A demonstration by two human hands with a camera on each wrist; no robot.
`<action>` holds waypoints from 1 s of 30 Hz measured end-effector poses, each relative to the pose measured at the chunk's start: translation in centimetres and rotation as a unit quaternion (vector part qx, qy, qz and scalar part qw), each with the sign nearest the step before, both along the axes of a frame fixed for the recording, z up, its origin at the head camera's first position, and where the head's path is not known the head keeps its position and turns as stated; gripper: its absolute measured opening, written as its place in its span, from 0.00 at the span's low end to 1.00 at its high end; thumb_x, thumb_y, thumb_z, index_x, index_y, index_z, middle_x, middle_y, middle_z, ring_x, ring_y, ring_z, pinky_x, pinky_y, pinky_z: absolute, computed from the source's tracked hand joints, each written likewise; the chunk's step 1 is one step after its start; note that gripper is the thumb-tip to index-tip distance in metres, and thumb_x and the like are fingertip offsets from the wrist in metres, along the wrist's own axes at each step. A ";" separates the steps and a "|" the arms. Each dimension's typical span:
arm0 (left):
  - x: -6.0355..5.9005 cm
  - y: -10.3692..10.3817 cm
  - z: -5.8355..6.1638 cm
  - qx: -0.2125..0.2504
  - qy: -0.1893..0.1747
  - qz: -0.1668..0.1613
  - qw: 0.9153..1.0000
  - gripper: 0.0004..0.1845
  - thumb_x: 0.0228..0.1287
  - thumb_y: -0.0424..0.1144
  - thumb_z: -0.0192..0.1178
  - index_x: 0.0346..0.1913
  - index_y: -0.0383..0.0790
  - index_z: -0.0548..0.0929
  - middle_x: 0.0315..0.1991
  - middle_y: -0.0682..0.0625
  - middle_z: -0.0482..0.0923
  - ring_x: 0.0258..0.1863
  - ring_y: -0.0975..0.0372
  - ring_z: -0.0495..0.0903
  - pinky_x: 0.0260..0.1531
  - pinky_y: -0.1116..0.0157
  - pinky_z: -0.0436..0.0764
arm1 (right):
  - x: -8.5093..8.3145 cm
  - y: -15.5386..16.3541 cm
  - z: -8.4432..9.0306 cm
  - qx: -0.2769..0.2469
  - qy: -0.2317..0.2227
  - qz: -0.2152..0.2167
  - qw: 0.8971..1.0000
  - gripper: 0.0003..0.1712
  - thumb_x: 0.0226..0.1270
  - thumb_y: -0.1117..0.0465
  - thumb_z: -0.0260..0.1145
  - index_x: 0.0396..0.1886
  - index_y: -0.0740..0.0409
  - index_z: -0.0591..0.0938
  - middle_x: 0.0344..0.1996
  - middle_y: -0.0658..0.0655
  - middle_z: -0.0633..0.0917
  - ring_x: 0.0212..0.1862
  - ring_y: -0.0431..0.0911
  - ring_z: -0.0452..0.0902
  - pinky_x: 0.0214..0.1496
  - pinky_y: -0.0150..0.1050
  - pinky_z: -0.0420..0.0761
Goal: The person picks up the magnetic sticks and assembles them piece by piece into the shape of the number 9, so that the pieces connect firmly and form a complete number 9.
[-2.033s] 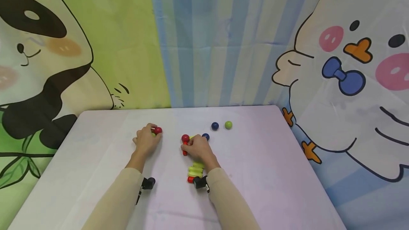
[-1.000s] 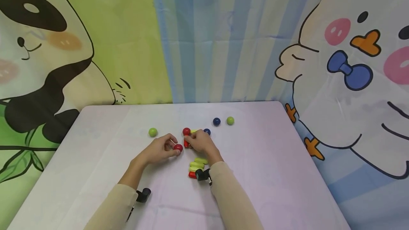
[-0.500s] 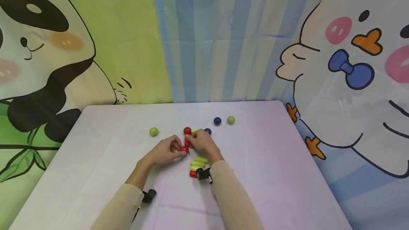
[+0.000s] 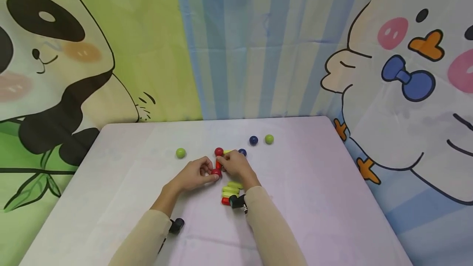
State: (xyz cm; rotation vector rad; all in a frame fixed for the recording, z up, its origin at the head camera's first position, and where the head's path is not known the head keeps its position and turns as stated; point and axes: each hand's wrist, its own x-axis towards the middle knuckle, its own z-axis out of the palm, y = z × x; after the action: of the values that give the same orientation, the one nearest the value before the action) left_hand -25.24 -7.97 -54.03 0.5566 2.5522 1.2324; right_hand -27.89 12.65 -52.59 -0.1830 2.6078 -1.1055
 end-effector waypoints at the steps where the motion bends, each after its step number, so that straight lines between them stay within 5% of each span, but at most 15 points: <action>1: -0.1 0.0 -0.1 0.000 -0.001 0.001 1.000 0.20 0.60 0.52 0.74 0.44 0.45 0.77 0.35 0.55 0.79 0.34 0.62 0.76 0.37 0.65 0.76 | 0.0 0.1 0.0 0.001 -0.001 -0.001 1.000 0.23 0.79 0.44 0.59 0.28 0.52 0.86 0.25 0.50 0.85 0.31 0.44 0.75 0.38 0.37 0.72; 11: -0.5 -0.3 -0.2 0.011 -0.031 0.019 0.999 0.22 0.58 0.54 0.76 0.43 0.45 0.78 0.34 0.53 0.80 0.33 0.61 0.75 0.36 0.63 0.75 | -0.1 0.5 -0.3 -0.035 -0.012 -0.022 0.999 0.18 0.77 0.45 0.62 0.38 0.54 0.87 0.26 0.51 0.86 0.29 0.43 0.76 0.35 0.35 0.74; 22: -0.2 0.6 -0.6 -0.006 -0.008 0.021 1.000 0.23 0.56 0.52 0.78 0.43 0.46 0.78 0.37 0.55 0.79 0.39 0.63 0.76 0.44 0.63 0.75 | 0.3 -0.6 0.4 0.018 0.013 -0.043 0.999 0.20 0.72 0.45 0.67 0.25 0.53 0.87 0.22 0.48 0.82 0.29 0.44 0.73 0.33 0.37 0.70; 30: -0.4 0.5 0.0 -0.002 -0.046 0.033 0.998 0.24 0.56 0.53 0.78 0.45 0.46 0.77 0.35 0.54 0.81 0.34 0.61 0.75 0.39 0.63 0.74 | 0.1 -1.2 0.1 0.010 -0.007 -0.065 0.998 0.21 0.71 0.45 0.65 0.21 0.51 0.82 0.21 0.48 0.78 0.29 0.44 0.71 0.33 0.37 0.68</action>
State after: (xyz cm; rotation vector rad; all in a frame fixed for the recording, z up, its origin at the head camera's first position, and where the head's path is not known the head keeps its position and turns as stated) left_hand -25.61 -7.51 -53.99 0.4067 2.5138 1.2450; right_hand -27.82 11.49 -52.51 -0.0017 2.6480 -1.1180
